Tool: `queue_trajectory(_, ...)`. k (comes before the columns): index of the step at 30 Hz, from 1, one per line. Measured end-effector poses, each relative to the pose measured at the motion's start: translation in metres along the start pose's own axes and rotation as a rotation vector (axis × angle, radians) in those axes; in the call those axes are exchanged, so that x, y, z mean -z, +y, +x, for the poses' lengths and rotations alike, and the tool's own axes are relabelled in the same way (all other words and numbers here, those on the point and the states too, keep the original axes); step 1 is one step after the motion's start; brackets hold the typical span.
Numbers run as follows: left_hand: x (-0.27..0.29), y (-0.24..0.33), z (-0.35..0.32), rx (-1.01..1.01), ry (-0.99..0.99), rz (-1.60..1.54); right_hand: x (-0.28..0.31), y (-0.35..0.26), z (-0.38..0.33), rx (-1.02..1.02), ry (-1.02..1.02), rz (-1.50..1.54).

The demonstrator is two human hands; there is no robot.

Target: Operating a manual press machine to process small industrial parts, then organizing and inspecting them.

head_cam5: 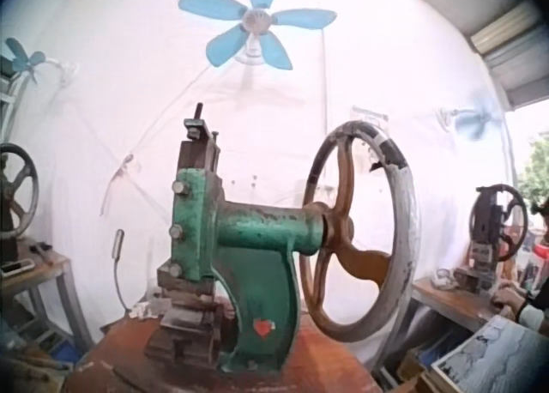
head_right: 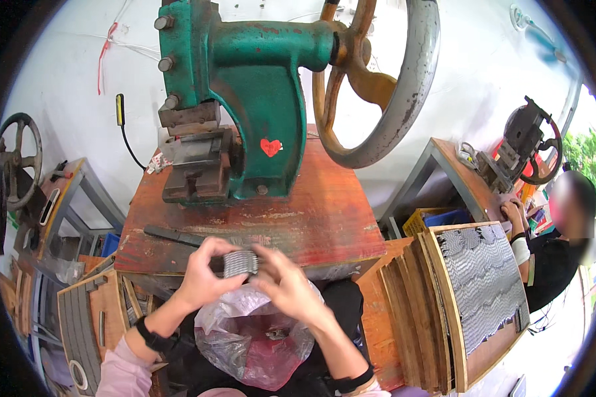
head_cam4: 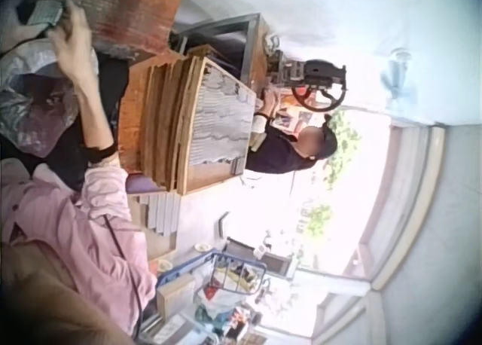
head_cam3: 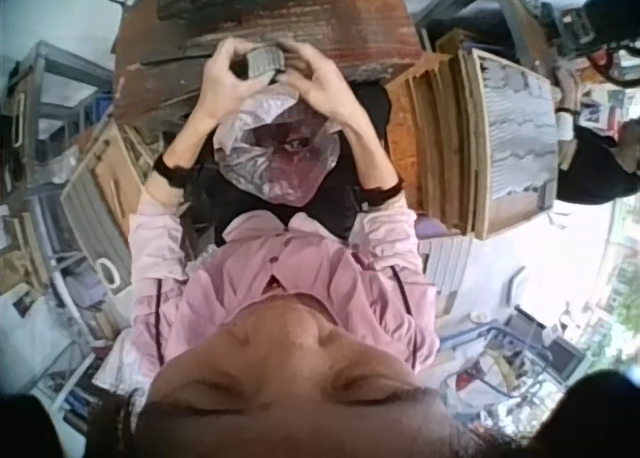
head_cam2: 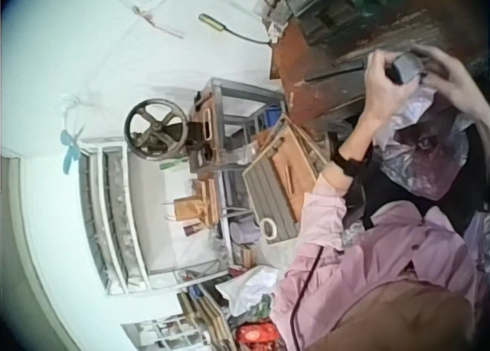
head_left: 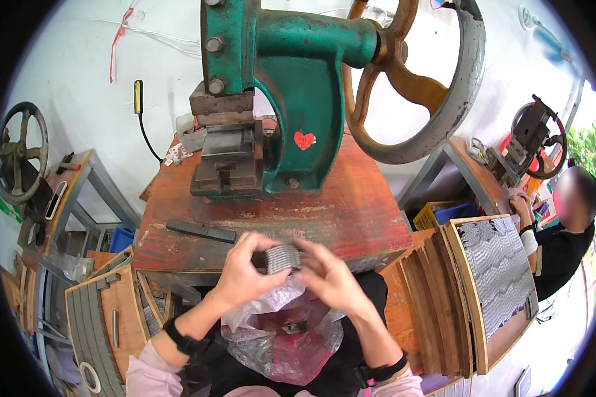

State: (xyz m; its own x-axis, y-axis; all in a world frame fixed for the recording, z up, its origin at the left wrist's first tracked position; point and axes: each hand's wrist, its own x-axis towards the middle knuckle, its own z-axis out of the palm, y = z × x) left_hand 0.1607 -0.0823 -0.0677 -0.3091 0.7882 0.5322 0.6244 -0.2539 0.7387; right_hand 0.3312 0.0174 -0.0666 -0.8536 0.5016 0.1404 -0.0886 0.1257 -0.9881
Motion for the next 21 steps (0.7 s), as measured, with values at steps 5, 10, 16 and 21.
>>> queue_trajectory(5, -0.021, -0.023, 0.046, 0.214, -0.190, -0.066, 0.039, 0.001, 0.037, 0.264, 0.026, -0.612)
queue_trajectory(10, -0.023, -0.033, 0.050, 0.008, -0.298, 0.201, 0.045, -0.002, 0.051, 0.274, -0.076, -0.899)
queue_trajectory(16, -0.013, -0.040, 0.042, 0.090, -0.325, -0.093, 0.039, -0.009, 0.062, 0.238, -0.131, -0.957)
queue_trajectory(21, -0.010, -0.042, 0.041, 0.124, -0.295, -0.154, 0.034, -0.018, 0.081, 0.122, -0.232, -0.990)
